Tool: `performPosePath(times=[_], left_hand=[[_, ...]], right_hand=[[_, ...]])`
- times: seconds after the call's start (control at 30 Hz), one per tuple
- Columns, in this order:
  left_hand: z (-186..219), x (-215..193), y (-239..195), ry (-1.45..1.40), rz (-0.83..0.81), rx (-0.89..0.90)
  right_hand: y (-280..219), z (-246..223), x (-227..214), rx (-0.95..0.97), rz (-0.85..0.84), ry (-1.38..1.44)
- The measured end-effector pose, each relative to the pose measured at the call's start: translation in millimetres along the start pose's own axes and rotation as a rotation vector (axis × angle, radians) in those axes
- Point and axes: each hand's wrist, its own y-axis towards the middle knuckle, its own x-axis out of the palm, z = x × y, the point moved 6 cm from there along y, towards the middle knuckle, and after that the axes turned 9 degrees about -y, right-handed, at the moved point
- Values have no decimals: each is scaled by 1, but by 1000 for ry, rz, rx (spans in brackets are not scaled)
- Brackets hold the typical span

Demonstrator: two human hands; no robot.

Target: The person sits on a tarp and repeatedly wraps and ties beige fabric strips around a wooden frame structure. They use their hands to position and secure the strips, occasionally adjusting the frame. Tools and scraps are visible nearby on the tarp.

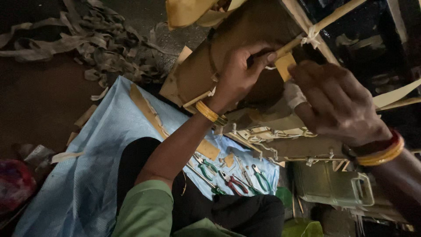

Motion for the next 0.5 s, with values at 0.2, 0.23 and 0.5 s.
performPosePath(times=[0.2, 0.23, 0.5], left_hand=[[8, 5, -21, 137, 206, 20], [7, 10, -27, 107, 225, 30], [-39, 1, -28, 224, 316, -1]], right_hand=[[16, 9, -9, -64, 122, -20], [22, 11, -10, -71, 154, -20], [67, 33, 25, -107, 33, -38]])
